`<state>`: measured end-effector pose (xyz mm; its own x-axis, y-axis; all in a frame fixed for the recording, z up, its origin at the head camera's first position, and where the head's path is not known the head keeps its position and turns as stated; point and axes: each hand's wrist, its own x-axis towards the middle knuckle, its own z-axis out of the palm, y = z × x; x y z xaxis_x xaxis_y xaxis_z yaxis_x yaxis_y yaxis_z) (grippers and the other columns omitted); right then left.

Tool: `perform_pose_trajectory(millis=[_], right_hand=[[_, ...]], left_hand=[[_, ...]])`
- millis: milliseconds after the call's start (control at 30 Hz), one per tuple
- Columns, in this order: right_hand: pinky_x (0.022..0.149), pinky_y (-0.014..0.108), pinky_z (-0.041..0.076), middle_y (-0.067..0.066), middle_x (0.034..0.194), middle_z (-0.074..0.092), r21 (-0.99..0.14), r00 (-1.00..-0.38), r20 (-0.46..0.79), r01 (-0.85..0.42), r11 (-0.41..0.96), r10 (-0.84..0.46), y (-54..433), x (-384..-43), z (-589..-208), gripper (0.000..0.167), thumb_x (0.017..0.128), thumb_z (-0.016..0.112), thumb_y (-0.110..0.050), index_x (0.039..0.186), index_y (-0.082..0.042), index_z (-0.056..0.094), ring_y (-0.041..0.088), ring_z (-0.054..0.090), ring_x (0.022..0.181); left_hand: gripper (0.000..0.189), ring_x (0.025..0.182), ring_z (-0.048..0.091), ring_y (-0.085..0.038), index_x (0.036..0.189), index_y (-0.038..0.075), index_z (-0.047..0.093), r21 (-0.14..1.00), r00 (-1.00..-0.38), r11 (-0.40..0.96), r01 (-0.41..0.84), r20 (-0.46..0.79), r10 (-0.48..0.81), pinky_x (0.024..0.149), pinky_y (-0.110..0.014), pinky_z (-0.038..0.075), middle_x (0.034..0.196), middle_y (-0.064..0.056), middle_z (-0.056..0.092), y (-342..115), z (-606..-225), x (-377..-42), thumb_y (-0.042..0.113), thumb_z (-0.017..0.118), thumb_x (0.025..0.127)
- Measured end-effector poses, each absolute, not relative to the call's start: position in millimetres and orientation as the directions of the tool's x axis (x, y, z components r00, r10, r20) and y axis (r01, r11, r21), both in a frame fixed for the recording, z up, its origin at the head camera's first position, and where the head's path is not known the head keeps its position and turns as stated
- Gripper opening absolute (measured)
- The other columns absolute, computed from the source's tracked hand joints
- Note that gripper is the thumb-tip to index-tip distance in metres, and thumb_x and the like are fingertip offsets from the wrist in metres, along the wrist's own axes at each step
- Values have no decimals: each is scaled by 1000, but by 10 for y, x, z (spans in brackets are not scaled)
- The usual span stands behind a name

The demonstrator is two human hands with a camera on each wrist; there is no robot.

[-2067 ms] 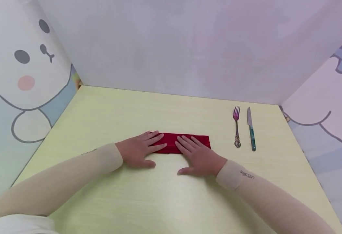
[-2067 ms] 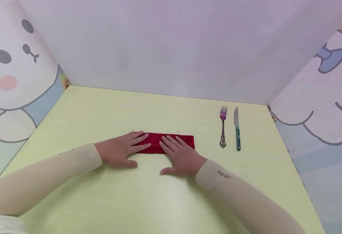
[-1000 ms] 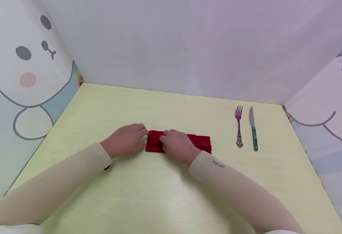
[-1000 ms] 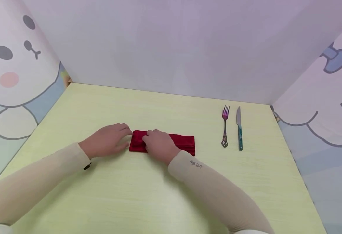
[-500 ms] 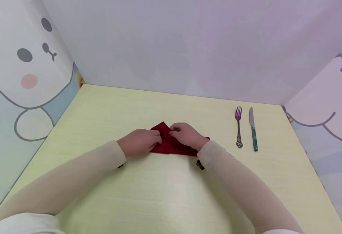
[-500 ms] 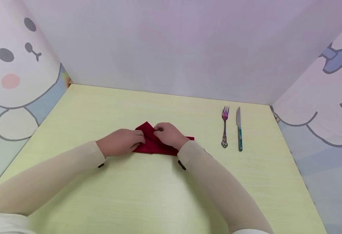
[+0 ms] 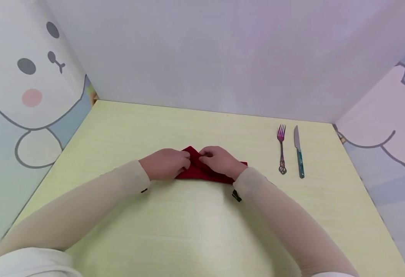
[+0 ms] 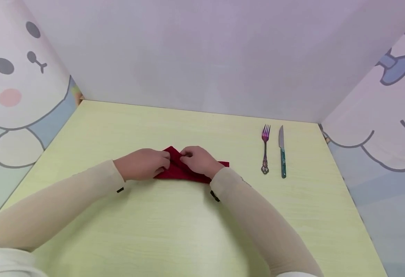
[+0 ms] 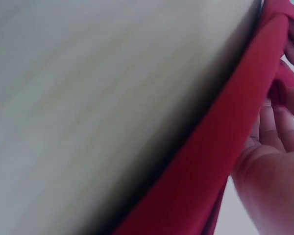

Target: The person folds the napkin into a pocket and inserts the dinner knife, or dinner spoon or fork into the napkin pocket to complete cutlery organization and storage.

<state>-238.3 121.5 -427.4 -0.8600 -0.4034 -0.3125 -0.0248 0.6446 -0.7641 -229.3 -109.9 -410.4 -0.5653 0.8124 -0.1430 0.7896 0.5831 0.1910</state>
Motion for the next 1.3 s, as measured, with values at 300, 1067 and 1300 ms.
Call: perform_pose_trajectory(millis=[300,1067,1300], right_hand=[[111,36,39,-7,147,51,-586,-712,-303,-385,713,-634,1290,-2148,-4270,56,100,65,-39,151,-22,54,15,45,134],[105,34,45,-6,147,43,-268,-619,-212,-708,654,-756,1130,-2119,-4312,95,84,63,-77,160,-23,39,15,39,131],[95,38,49,0,146,44,-163,-562,-185,-791,589,-806,1106,-2140,-4409,108,79,49,-92,155,-16,47,20,43,124]], left_hand=[[17,74,56,-11,86,19,66,227,-589,596,771,-103,801,74,-27,50,81,10,57,-1184,-4105,-2238,5,67,97],[19,77,55,-10,92,18,67,220,-561,563,797,-78,824,76,-27,49,84,10,58,-1207,-4047,-2257,0,71,90],[18,75,55,-11,93,17,69,187,-558,569,801,-112,822,74,-27,50,84,8,57,-1168,-3978,-2260,0,75,88]])
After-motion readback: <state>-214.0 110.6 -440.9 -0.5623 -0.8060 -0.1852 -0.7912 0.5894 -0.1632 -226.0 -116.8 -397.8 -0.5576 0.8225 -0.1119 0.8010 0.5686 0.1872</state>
